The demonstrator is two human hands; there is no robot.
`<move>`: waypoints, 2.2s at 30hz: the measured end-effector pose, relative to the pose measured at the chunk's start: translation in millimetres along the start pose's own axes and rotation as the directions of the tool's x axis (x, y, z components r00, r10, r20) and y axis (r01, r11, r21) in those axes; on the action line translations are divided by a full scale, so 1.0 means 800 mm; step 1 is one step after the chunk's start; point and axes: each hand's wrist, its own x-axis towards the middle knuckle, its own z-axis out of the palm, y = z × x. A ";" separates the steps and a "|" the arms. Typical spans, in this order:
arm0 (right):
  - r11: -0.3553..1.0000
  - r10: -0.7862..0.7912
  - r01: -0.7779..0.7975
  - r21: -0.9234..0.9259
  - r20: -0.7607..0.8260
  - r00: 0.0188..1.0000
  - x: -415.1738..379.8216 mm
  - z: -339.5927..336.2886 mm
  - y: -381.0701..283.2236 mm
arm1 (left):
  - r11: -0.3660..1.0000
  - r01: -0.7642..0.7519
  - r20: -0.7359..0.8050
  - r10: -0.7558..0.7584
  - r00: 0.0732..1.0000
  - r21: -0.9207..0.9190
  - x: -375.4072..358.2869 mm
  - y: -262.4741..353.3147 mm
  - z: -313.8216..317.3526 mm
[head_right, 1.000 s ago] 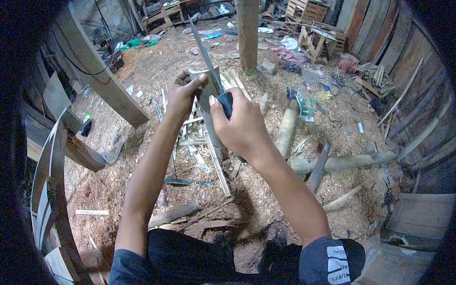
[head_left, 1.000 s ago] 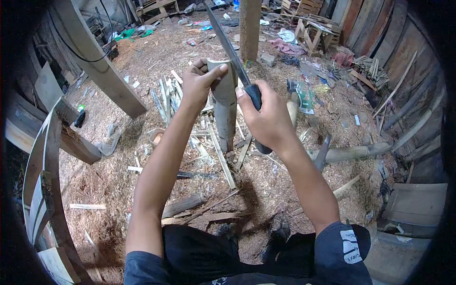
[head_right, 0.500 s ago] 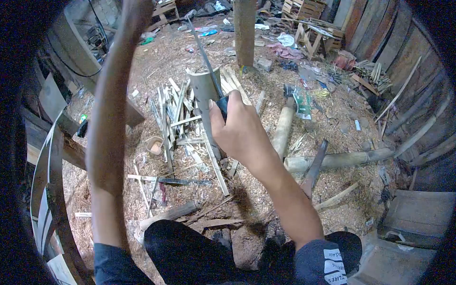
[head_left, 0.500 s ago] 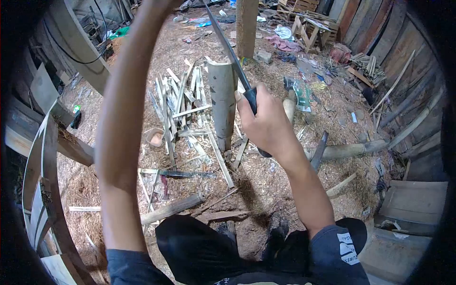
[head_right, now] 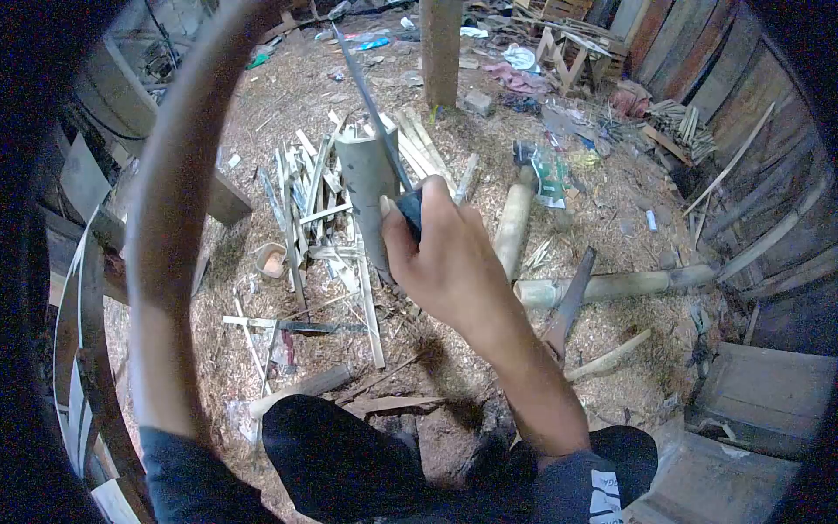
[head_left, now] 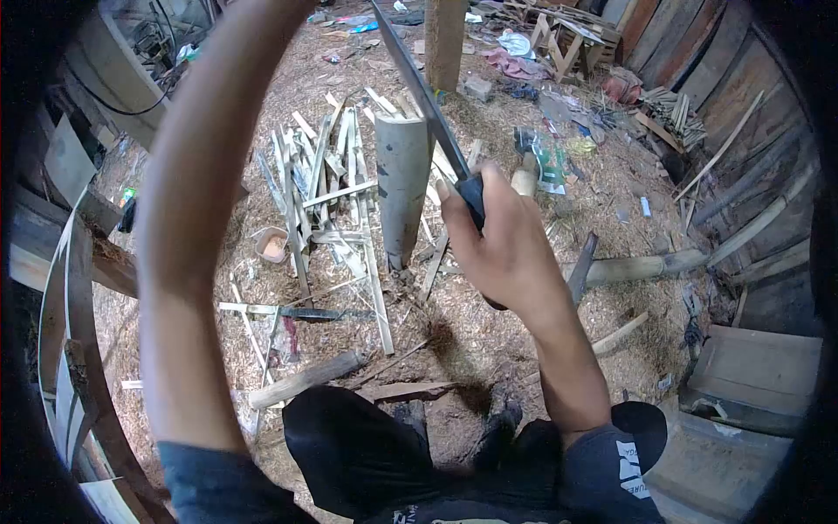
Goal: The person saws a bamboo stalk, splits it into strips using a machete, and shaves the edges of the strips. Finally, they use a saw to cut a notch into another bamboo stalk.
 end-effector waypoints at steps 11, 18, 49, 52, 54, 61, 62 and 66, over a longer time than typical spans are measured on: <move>0.967 0.161 -0.185 0.173 0.142 0.977 0.012 0.020 0.036 | 0.961 0.001 -0.335 -0.097 0.937 -0.276 -0.097 0.021 0.002; 0.978 0.079 -0.095 0.184 0.094 0.992 0.015 0.051 0.048 | 0.551 0.455 -0.146 -0.734 0.664 -0.700 -0.227 0.139 0.136; 0.960 0.092 -0.109 0.257 0.079 0.993 -0.008 0.102 0.085 | 0.244 0.226 -0.129 -0.896 0.426 -0.943 -0.261 0.180 0.233; 0.951 0.178 -0.220 0.217 0.199 0.964 -0.018 0.136 0.113 | 0.187 0.284 -0.061 -0.914 0.401 -0.940 -0.301 0.175 0.277; 0.952 0.164 -0.199 0.234 0.161 0.973 -0.020 0.147 0.124 | 0.157 0.292 -0.041 -0.928 0.370 -0.944 -0.308 0.170 0.296; 0.877 0.227 -0.281 0.390 0.179 0.957 -0.011 0.152 0.150 | 0.187 0.303 -0.047 -0.908 0.416 -0.934 -0.289 0.168 0.298; 0.869 0.210 -0.266 0.417 0.177 0.962 -0.013 0.148 0.149 | 0.185 0.303 -0.044 -0.908 0.417 -0.935 -0.285 0.169 0.295; 0.821 0.135 -0.186 0.540 0.134 0.982 -0.016 0.112 0.112 | 0.447 0.369 -0.234 -0.836 0.496 -0.815 -0.257 0.184 0.219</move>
